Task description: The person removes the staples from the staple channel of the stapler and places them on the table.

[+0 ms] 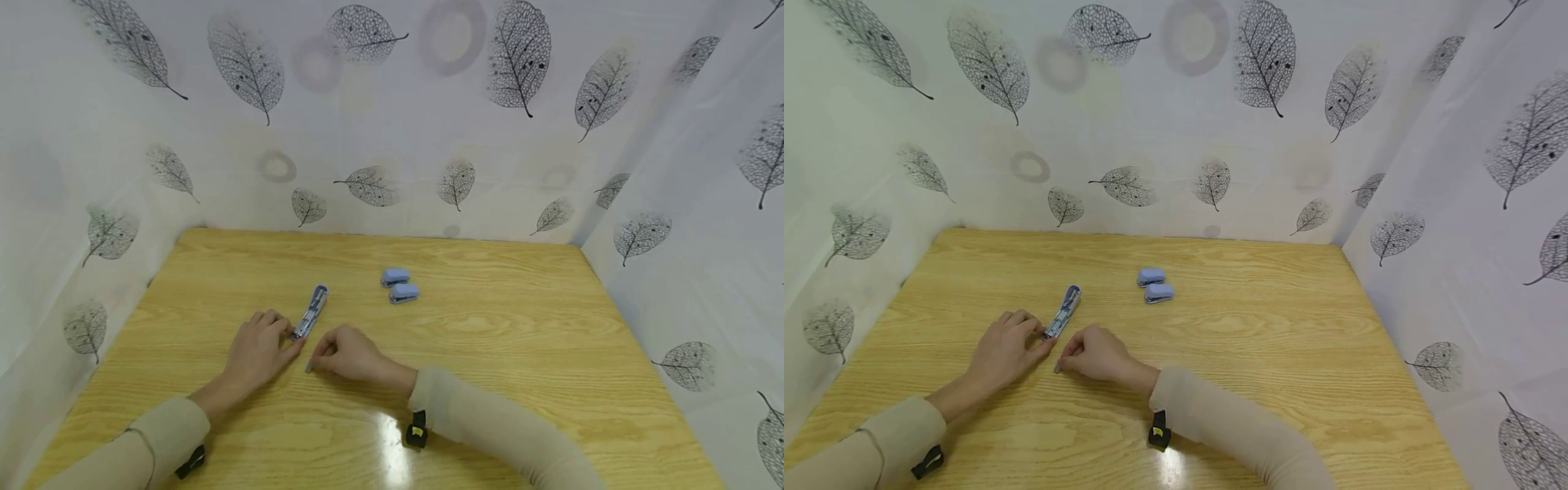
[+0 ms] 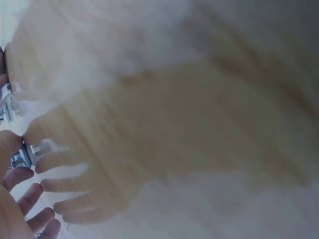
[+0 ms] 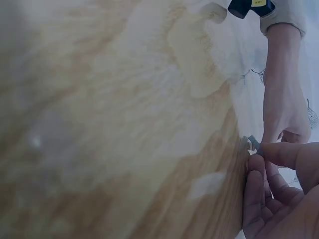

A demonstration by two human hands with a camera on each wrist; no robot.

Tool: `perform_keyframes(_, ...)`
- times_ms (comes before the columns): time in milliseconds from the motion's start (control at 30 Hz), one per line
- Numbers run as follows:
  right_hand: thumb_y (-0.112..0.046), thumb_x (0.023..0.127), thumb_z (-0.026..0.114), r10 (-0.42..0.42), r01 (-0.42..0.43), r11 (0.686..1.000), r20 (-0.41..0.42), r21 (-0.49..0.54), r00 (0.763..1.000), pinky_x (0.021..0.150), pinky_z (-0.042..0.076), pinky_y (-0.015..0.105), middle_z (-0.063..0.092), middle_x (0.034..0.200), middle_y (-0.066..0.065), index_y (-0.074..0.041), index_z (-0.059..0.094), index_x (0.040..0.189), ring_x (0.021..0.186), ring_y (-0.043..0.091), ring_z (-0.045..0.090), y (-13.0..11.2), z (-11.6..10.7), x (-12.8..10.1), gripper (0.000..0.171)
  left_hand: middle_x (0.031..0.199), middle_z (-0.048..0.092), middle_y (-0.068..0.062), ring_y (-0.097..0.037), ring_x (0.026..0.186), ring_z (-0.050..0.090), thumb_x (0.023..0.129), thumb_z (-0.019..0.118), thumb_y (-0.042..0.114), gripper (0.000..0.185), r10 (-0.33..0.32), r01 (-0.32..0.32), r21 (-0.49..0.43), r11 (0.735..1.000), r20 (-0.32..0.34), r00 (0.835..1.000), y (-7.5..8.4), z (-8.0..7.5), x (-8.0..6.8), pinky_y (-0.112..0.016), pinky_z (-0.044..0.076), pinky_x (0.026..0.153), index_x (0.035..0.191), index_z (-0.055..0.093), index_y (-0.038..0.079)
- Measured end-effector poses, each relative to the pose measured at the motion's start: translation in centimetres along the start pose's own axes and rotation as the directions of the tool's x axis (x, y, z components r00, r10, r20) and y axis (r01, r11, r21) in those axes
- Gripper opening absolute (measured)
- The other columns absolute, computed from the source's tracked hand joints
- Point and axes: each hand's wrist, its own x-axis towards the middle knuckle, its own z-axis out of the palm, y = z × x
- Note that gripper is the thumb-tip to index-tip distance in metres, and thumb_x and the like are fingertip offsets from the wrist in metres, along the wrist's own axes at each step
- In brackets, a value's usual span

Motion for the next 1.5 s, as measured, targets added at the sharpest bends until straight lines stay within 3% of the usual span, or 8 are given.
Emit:
perform_keyframes(100, -0.021, 0.095, 0.079, -0.004, 0.004, 1.0, -0.005, -0.015, 1.0, 0.054, 0.042, 0.016, 0.066, 0.069, -0.01, -0.011, 0.078, 0.09, 0.057, 0.001, 0.054, 0.0, -0.1, 0.0, 0.011, 0.101, 0.071, -0.012, -0.033, 0.095, 0.065, 0.087, 0.086, 0.031, 0.026, 0.004, -0.004, 0.0, 1.0, -0.005, 1.0, 0.1, -0.1, 0.1, -0.046, 0.053, 0.076, 0.092, 0.075, 0.008)
perform_keyframes(333, -0.019, 0.096, 0.078, 0.032, -0.032, 0.994, 0.001, 0.105, 0.999, 0.053, 0.051, 0.021, 0.074, 0.077, 0.005, -0.009, 0.077, 0.095, 0.06, 0.01, 0.063, 0.3, -1.1, -0.2, 0.01, 0.102, 0.072, -0.013, -0.034, 0.097, 0.066, 0.087, 0.086, 0.032, 0.027, 0.009, -0.009, 0.007, 1.0, -0.002, 1.0, 0.2, -0.1, 0.1, -0.048, 0.055, 0.079, 0.092, 0.075, 0.008)
perform_keyframes(500, -0.021, 0.097, 0.077, -0.032, 0.034, 0.996, -0.028, 0.079, 0.999, 0.058, 0.055, 0.021, 0.075, 0.085, 0.0, -0.011, 0.077, 0.099, 0.066, 0.009, 0.066, 1.1, -2.4, -0.8, 0.01, 0.102, 0.072, -0.013, -0.034, 0.096, 0.065, 0.087, 0.086, 0.031, 0.027, 0.005, -0.005, 0.006, 1.0, 0.002, 1.0, 0.3, -0.2, 0.0, -0.048, 0.055, 0.078, 0.091, 0.074, 0.008)
perform_keyframes(700, -0.024, 0.099, 0.075, -0.155, 0.152, 0.988, -0.092, -0.033, 0.984, 0.066, 0.053, 0.02, 0.076, 0.092, 0.001, -0.013, 0.077, 0.103, 0.07, 0.006, 0.063, 2.2, -4.9, -1.6, 0.011, 0.102, 0.072, -0.013, -0.033, 0.095, 0.066, 0.087, 0.086, 0.031, 0.027, 0.004, -0.004, 0.002, 1.0, 0.002, 1.0, 0.3, -0.1, -0.1, -0.049, 0.056, 0.078, 0.092, 0.075, 0.007)
perform_keyframes(867, -0.027, 0.101, 0.072, -0.217, 0.203, 0.973, -0.139, -0.108, 0.966, 0.072, 0.055, 0.021, 0.076, 0.098, 0.001, -0.015, 0.077, 0.107, 0.079, 0.005, 0.065, 3.3, -7.2, -2.3, 0.014, 0.101, 0.072, -0.013, -0.033, 0.094, 0.066, 0.087, 0.086, 0.03, 0.026, -0.003, 0.003, -0.004, 1.0, 0.006, 1.0, 0.4, -0.1, -0.2, -0.048, 0.056, 0.078, 0.091, 0.076, 0.007)
perform_keyframes(1133, -0.02, 0.1, 0.074, -0.331, 0.279, 0.931, -0.222, -0.236, 0.917, 0.081, 0.059, 0.026, 0.076, 0.104, 0.007, -0.003, 0.073, 0.116, 0.092, 0.017, 0.071, 5.1, -11.1, -2.5, 0.024, 0.098, 0.071, -0.012, -0.031, 0.09, 0.064, 0.086, 0.087, 0.03, 0.028, 0.01, -0.01, -0.004, 1.0, -0.016, 1.0, 0.4, 0.0, -0.2, -0.046, 0.054, 0.074, 0.092, 0.075, 0.006)
perform_keyframes(1333, -0.02, 0.097, 0.077, -0.392, 0.284, 0.887, -0.27, -0.365, 0.879, 0.086, 0.062, 0.041, 0.075, 0.108, 0.008, -0.005, 0.072, 0.119, 0.098, 0.022, 0.071, 7.0, -14.0, -2.0, 0.027, 0.099, 0.071, -0.012, -0.031, 0.091, 0.065, 0.087, 0.086, 0.031, 0.028, 0.002, -0.002, -0.004, 1.0, -0.004, 1.0, 0.1, 0.1, -0.1, -0.046, 0.055, 0.075, 0.093, 0.076, 0.006)
perform_keyframes(1500, -0.025, 0.097, 0.077, -0.373, 0.231, 0.859, -0.25, -0.457, 0.894, 0.094, 0.061, 0.042, 0.072, 0.114, 0.008, -0.007, 0.071, 0.123, 0.106, 0.025, 0.069, 8.5, -15.7, -1.4, 0.032, 0.1, 0.071, -0.013, -0.032, 0.092, 0.065, 0.088, 0.086, 0.032, 0.028, -0.006, 0.006, -0.013, 1.0, 0.009, 1.0, 0.2, 0.0, 0.0, -0.047, 0.055, 0.076, 0.093, 0.076, 0.006)
